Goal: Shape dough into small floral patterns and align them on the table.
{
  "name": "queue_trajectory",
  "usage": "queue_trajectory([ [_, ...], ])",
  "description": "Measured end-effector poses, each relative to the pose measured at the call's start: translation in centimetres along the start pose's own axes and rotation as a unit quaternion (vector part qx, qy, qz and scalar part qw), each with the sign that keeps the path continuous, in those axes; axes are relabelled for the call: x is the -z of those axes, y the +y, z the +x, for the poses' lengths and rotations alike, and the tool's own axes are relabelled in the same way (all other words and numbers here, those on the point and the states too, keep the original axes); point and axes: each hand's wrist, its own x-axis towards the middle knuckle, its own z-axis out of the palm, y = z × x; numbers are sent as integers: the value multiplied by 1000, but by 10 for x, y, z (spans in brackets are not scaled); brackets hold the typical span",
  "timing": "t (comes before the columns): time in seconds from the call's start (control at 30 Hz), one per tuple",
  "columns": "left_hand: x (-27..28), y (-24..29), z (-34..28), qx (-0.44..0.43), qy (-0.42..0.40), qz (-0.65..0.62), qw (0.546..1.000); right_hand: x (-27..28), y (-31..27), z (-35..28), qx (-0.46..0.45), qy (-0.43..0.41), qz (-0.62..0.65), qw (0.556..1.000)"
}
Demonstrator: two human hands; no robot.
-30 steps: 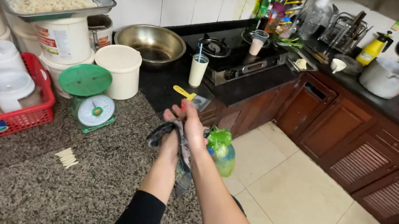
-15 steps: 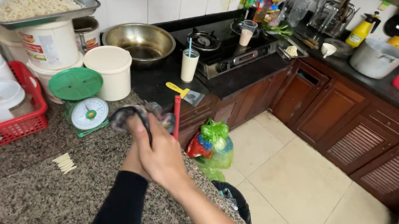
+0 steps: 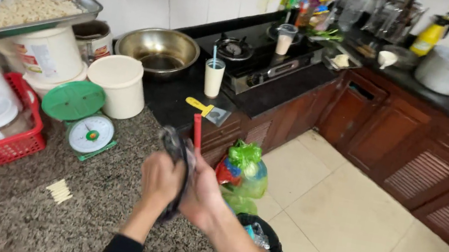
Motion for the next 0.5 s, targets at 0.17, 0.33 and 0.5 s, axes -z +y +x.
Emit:
queue_trajectory([
  [0.17,-31,-22,41,86,59,-111,988,5,6,3,35,-19,-40,998],
  [0.33,51,77,52,17,-43,-58,997,145,-6,93,30,-425,238,873],
  [0.5,-12,78,13,-175,-76,210,959,88,-62,77,-11,38,-118,992],
])
